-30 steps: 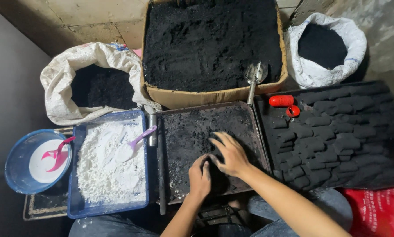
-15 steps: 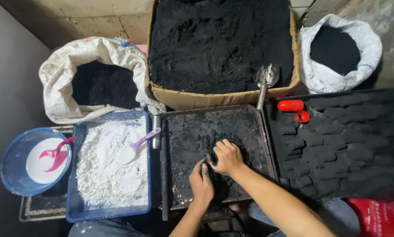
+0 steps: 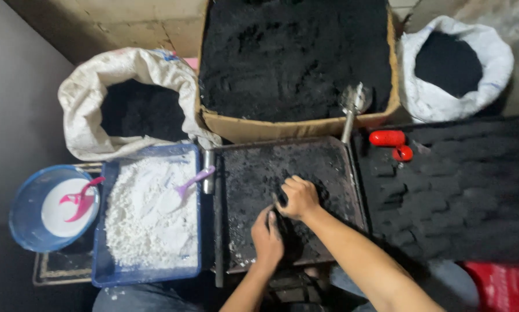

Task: Kneading and mixing a black charcoal powder mixture in a metal tray by hand to prepare it for molding.

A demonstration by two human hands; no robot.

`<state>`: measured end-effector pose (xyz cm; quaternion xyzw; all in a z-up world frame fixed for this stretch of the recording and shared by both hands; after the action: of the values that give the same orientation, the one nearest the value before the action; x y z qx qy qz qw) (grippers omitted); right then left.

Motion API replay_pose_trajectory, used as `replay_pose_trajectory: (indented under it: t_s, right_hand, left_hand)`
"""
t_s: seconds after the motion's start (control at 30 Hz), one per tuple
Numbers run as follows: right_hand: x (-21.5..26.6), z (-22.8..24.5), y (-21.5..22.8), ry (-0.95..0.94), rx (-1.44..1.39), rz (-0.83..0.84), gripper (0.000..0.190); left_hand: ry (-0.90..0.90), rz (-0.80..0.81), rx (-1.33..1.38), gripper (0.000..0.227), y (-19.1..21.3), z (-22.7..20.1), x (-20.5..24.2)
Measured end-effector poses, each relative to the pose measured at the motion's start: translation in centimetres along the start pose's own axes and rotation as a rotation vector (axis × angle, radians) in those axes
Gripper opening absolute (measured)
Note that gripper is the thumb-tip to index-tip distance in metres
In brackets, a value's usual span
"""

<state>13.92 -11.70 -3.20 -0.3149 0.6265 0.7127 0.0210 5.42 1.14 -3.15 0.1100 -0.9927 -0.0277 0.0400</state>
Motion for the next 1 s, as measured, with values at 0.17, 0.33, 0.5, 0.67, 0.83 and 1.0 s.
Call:
replay_pose_trajectory:
  t_s: [0.17,0.33,0.5,0.67,0.83,1.0]
  right_hand:
    - [-1.7,-1.1,2.5,-0.120,-0.119,-0.114,0.056]
    - [-0.7,0.2,7.9,-0.007,-0.103,-0.205,0.027]
    - [3.2,0.4,10.1,0.098,-0.080,-0.206,0.016]
    - [4.0,-0.8,10.4,0.040,-0.051,-0.197,0.025]
    - [1.7,-1.6,4.9,-0.146,-0.148,0.355,0.049]
    - [2.5,0.3,1.1,-0.038,-0.082,0.422,0.031]
  left_hand:
    - [0.111,0.025,0.042,0.077,0.1,-1.1,0.1]
    - [0.105,0.063,0.035,0.075,-0.1,-2.1,0.4]
    - [0.056,0.136,-0.015,0.073,-0.5,-2.6,0.6]
    - [-0.061,0.245,-0.161,0.040,-1.5,-1.1,1.3]
    - [-0.068,0.284,-0.146,0.051,-1.4,-0.1,1.5]
    - [-0.092,0.278,-0.109,0.057,-0.9,0.8,1.2]
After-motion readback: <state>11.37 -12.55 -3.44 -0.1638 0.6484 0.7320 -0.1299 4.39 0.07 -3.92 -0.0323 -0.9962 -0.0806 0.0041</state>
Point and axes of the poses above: each hand's wrist, its own x-axis away from the middle knuckle, its own y-axis out of the back of the hand, z = x × y, the point moved 6 cm from there along -x, towards the middle knuckle, and after that the axes turned 15 degrees about x, right-handed, at the moved point
